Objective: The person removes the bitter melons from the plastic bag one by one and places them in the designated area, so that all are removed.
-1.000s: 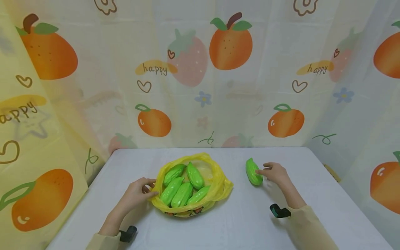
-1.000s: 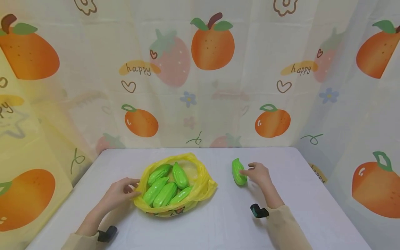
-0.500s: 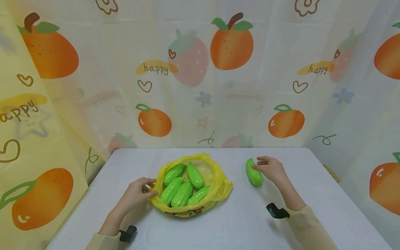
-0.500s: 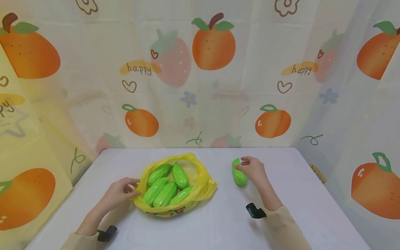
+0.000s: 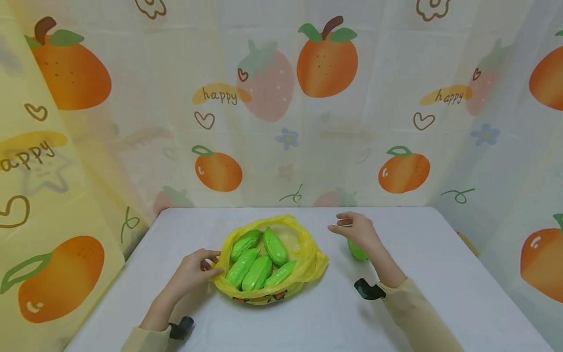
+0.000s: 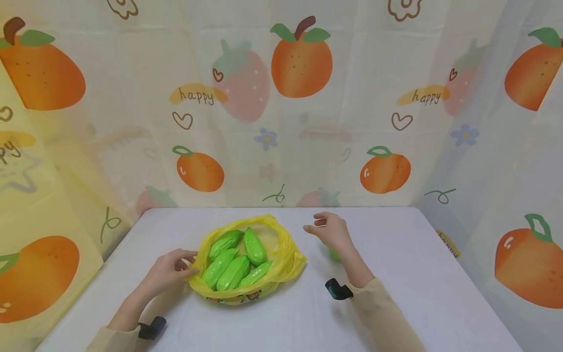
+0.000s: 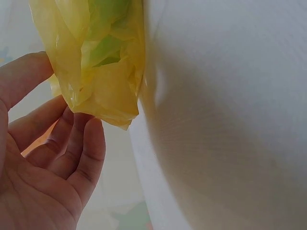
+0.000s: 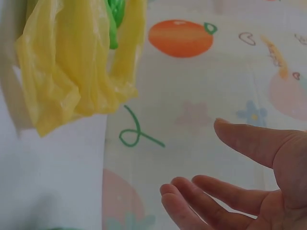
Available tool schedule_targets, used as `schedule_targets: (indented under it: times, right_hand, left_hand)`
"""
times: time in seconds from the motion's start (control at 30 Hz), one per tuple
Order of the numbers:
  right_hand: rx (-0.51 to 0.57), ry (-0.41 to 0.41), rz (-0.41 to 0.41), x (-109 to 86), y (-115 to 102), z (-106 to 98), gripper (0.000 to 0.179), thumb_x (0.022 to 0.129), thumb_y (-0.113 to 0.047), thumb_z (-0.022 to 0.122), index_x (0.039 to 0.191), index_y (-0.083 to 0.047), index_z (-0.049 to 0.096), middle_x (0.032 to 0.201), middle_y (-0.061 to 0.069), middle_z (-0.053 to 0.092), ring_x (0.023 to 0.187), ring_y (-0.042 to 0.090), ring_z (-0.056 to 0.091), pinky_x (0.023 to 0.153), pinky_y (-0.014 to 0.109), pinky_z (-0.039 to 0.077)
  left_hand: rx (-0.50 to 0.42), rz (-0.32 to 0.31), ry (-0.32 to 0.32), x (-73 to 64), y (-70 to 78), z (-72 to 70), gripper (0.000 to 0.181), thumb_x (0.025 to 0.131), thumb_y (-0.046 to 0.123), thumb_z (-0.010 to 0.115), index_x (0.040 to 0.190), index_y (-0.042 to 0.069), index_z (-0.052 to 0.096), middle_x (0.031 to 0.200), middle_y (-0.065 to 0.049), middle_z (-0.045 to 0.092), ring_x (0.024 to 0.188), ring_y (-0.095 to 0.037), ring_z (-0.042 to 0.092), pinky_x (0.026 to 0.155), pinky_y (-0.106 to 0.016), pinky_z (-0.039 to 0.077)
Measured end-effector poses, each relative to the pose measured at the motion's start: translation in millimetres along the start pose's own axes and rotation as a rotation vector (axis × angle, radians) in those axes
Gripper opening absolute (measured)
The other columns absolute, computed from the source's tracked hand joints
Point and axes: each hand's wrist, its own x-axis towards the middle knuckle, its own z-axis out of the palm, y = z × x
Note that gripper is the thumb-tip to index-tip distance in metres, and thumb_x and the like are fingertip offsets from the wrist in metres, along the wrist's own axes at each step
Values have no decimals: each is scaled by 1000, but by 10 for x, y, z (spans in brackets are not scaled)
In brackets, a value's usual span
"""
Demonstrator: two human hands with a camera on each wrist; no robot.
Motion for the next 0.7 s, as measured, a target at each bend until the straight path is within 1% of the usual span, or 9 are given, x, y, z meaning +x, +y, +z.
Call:
schedule_targets:
  times: [0.2,0.37,0.43,0.6,0.7]
  right_hand:
    - [3,-15,-7,60,-139,137,52,84,-36,70,126,-6,59,114,12,67,109,31,59,89,44,49]
    - [-4,-28,-50,128,-234,262,50,83,-36,71,123,-7,61,111,11,68,105,30,61,85,41,51]
    - [-3,-40,-63,150,-279,317,49,83,-35,71,122,-7,62,111,12,69,105,31,62,84,41,51]
    - [7,-72,-59,204,-398,459,49,82,-33,73,121,-6,63,110,12,69,103,30,63,83,41,52]
    - [3,-91,-57,243,-454,546,49,82,-32,73,121,-5,62,110,13,69,102,30,63,82,40,52]
  left_hand:
    - [2,-8,-9,-1,4,-3,45,78,27,78,117,7,66,95,-1,65,77,-9,57,65,-23,48]
    - [5,-2,-12,2,4,-7,46,79,28,77,117,5,65,96,-2,65,77,-10,57,65,-23,47]
    - [3,-10,-11,4,1,-3,46,79,28,77,117,6,66,96,-2,66,77,-10,57,64,-23,47]
    - [7,-22,-16,3,-15,16,46,78,29,78,117,7,66,96,-1,65,77,-9,56,64,-22,46]
    - [7,-16,-17,0,-22,22,47,79,29,77,118,6,65,96,-2,65,77,-9,56,64,-23,47]
